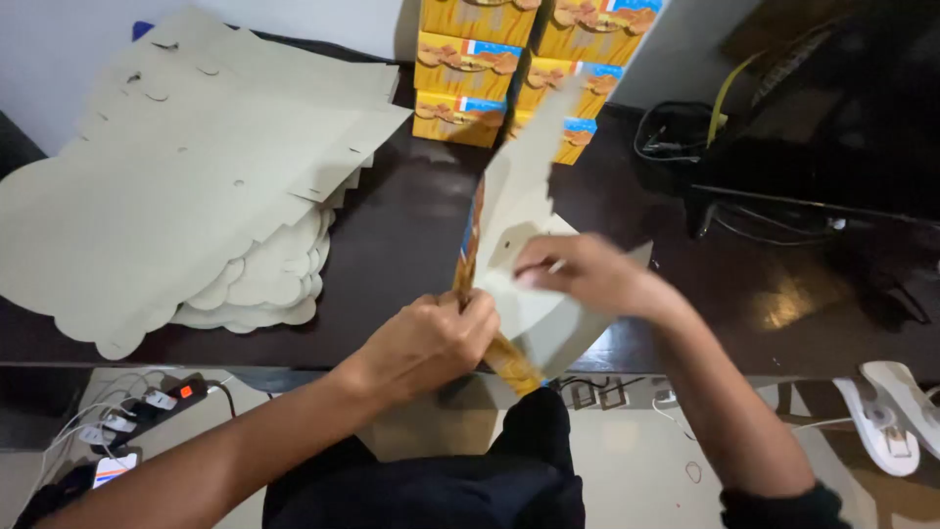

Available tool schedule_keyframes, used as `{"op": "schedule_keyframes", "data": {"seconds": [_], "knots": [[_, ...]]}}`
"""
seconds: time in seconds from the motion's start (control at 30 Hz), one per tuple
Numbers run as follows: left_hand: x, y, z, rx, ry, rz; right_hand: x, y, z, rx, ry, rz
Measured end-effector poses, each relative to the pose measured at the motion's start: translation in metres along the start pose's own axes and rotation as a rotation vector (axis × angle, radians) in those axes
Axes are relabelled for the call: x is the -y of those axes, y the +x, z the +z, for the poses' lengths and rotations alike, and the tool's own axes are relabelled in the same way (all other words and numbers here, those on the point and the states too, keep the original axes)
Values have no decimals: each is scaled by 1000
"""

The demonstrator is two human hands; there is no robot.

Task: Folding a flat cardboard sheet into a finished box

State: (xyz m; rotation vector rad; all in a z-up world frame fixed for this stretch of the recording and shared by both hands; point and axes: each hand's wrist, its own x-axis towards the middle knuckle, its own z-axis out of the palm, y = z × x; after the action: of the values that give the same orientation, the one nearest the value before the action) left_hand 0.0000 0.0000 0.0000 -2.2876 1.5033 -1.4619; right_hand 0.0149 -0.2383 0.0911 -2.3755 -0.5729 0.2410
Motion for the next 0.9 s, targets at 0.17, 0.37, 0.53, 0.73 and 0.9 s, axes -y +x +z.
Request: {"op": "schedule_keyframes", "data": {"seconds": [0.17,0.37,0.53,0.73,0.9], "knots": [[8,-6,3,100,-62,-8,-103,-30,-59,-578,103,85],[15,-7,8,69,-92,9,-121,-61,-33,-696,148,338],[28,0,1,151,-155,52,-140,-74,-16,-685,345,314],[41,7,-10,187,-176,146,-120,-88,-3,-552,551,234],[47,2,-1,191,36,206,-117,-100,0,-325,304,-38]]}}
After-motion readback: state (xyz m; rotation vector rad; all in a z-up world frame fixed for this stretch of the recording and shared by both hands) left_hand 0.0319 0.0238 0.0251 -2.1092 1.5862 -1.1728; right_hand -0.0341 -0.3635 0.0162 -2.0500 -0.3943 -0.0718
